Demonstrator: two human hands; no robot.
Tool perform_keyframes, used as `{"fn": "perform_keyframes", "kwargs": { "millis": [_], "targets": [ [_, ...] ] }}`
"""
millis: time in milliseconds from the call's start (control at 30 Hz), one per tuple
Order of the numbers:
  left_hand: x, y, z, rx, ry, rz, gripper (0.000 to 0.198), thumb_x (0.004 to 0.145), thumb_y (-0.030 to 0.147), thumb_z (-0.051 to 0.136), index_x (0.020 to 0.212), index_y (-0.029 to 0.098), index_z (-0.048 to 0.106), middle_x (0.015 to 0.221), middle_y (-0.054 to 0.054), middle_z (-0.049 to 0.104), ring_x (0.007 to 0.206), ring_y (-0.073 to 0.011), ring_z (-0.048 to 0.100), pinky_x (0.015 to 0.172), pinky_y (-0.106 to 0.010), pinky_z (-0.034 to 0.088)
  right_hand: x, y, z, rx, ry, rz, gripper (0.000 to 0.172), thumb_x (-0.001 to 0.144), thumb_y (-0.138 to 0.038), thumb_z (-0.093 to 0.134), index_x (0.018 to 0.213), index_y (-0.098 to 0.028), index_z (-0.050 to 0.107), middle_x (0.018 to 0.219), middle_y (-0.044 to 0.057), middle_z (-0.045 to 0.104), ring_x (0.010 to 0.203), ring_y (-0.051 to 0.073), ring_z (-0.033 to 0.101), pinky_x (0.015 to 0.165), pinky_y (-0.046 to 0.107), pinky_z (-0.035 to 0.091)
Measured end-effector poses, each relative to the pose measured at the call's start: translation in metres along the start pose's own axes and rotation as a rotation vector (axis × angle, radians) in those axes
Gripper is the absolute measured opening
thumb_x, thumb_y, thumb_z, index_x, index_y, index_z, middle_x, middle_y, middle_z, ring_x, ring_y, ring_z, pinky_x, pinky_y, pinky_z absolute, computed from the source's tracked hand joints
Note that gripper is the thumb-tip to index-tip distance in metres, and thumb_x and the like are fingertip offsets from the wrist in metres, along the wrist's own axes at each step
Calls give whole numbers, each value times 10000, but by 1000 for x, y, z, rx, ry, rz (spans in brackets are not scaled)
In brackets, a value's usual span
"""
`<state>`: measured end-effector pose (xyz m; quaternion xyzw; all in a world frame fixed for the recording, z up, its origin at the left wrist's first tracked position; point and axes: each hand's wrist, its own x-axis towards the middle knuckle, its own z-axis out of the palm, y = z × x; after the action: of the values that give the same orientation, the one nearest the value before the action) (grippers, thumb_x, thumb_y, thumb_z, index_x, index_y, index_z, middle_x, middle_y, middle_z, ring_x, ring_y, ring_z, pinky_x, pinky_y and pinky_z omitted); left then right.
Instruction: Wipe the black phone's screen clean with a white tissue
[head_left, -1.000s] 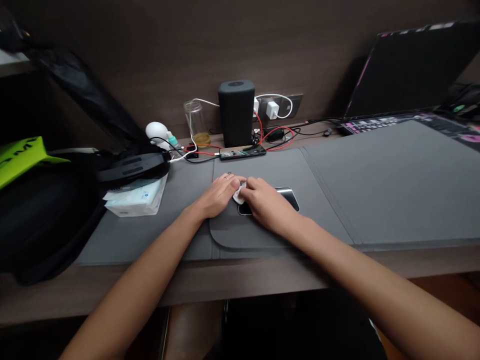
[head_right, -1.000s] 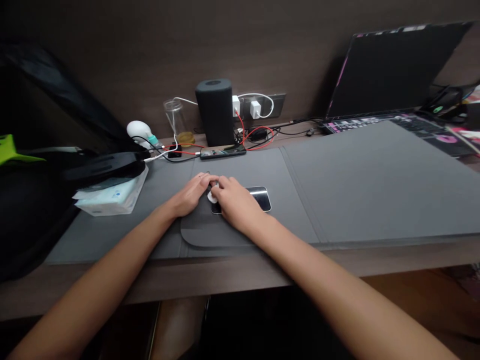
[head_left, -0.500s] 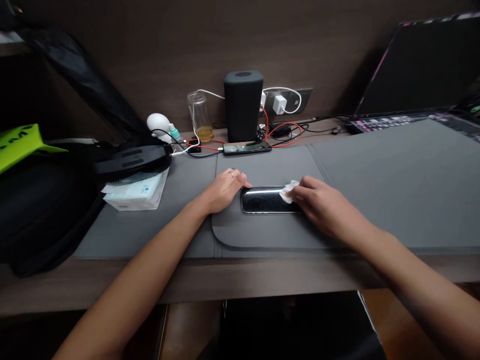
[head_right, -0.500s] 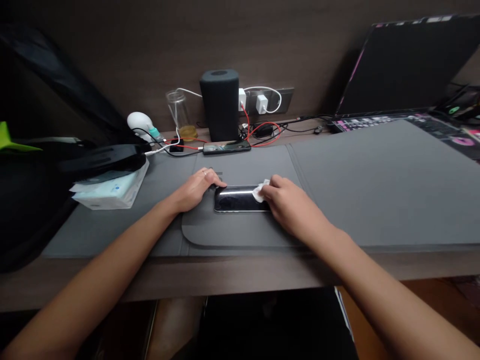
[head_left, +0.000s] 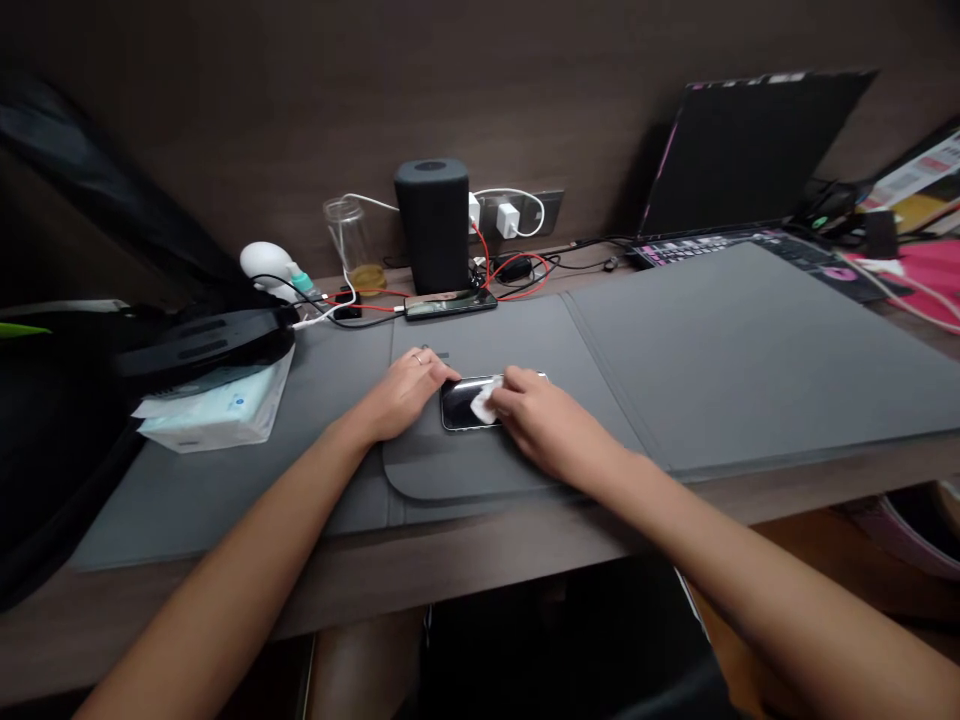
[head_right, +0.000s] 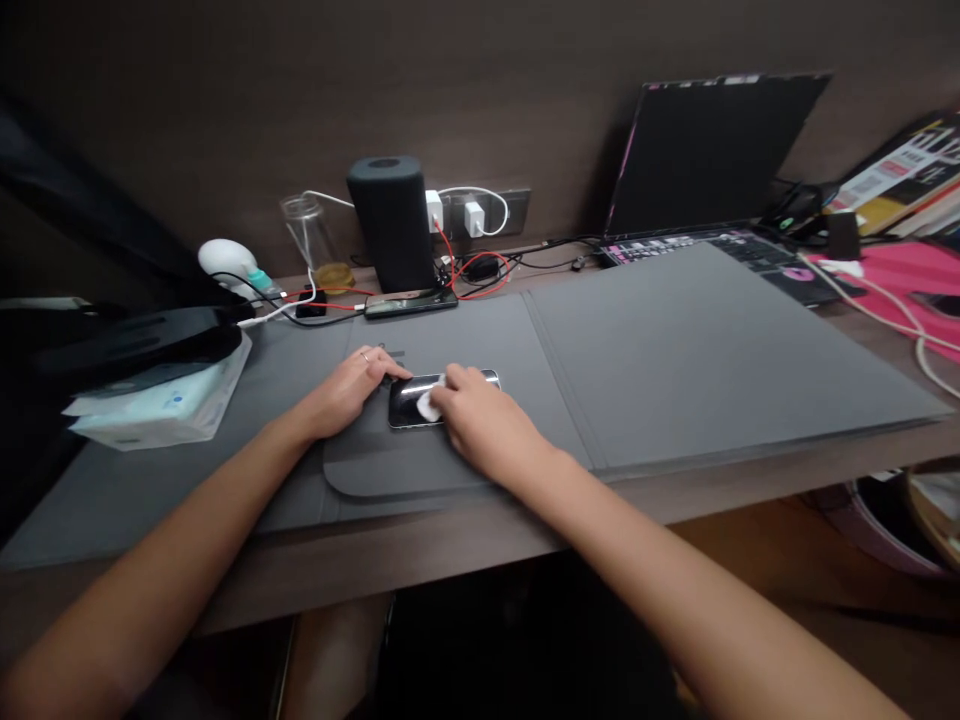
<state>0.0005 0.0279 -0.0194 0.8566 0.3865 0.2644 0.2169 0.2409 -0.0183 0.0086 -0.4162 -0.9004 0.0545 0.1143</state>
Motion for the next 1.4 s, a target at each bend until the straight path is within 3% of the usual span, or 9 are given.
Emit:
{"fn": "perform_keyframes", "kwargs": {
  "millis": [100, 167, 267, 333, 533, 767, 867, 1233, 1400],
  "targets": [
    [0, 0, -1, 29, -18, -6, 722, 1024, 611, 115, 1048, 211, 715, 1016, -79, 642, 998, -237, 543, 962, -436, 437, -21, 27, -14, 24, -10, 60, 212, 932, -85, 463, 978, -146, 660, 910, 84, 532, 756, 191, 486, 671, 297, 370],
    [0, 3, -2, 55, -46, -14, 638, 987, 675, 264, 1053, 211, 698, 1042, -74, 630, 1028, -247, 535, 971, -441, 438, -26, 38, -20, 3, -16, 77, 218, 934, -86, 461, 993, -144, 663, 914, 84, 531, 749, 188, 496, 671, 294, 373],
    [1, 10, -5, 141, -101, -13, 653, 774, 771, 601, 1097, 205, 648, 1090, -76, 608, 1068, -283, 524, 971, -454, 443, -16, 32, -20, -50, -44, 67, 208, 919, -70, 474, 969, -137, 665, 899, 83, 536, 731, 185, 485, 664, 292, 362],
    [2, 15, -6, 206, -131, 2, 717, 681, 770, 691, 1110, 201, 617, 1100, -81, 595, 1072, -300, 522, 958, -461, 446, -2, 17, -16, -58, -66, 36, 201, 902, -55, 490, 952, -136, 667, 889, 82, 540, 732, 185, 476, 663, 289, 354],
    [1, 16, -6, 241, -144, -5, 638, 734, 705, 685, 1121, 207, 591, 1129, -88, 583, 1101, -303, 519, 947, -454, 447, 22, -8, -10, -30, -107, -38, 187, 887, -49, 529, 971, -132, 673, 922, 88, 552, 738, 173, 466, 661, 278, 338],
    [2, 15, -5, 207, -140, -27, 603, 721, 675, 704, 1088, 208, 601, 1103, -74, 586, 1088, -290, 518, 956, -438, 441, -21, 49, -28, -7, -90, 55, 201, 939, -111, 474, 1003, -151, 660, 899, 68, 523, 689, 155, 490, 655, 272, 385],
    [2, 15, -5, 201, -130, -34, 581, 718, 661, 709, 1066, 209, 603, 1082, -67, 583, 1075, -285, 517, 956, -434, 436, -26, 58, -32, -6, -100, 90, 198, 942, -134, 475, 992, -161, 665, 898, 64, 528, 684, 155, 512, 656, 277, 401],
    [2, 14, -6, 172, -124, -20, 580, 709, 630, 745, 1081, 207, 605, 1088, -74, 586, 1087, -296, 522, 944, -445, 447, 26, -18, -7, 22, -111, -96, 207, 878, -49, 518, 965, -135, 685, 909, 88, 560, 700, 165, 463, 665, 287, 362],
    [1, 16, -10, 145, -135, -15, 595, 712, 636, 744, 1102, 208, 610, 1099, -70, 589, 1103, -291, 518, 976, -446, 438, -3, 26, -21, 4, -114, -5, 201, 904, -61, 495, 960, -144, 669, 896, 77, 541, 696, 161, 504, 648, 275, 380]
  ]
}}
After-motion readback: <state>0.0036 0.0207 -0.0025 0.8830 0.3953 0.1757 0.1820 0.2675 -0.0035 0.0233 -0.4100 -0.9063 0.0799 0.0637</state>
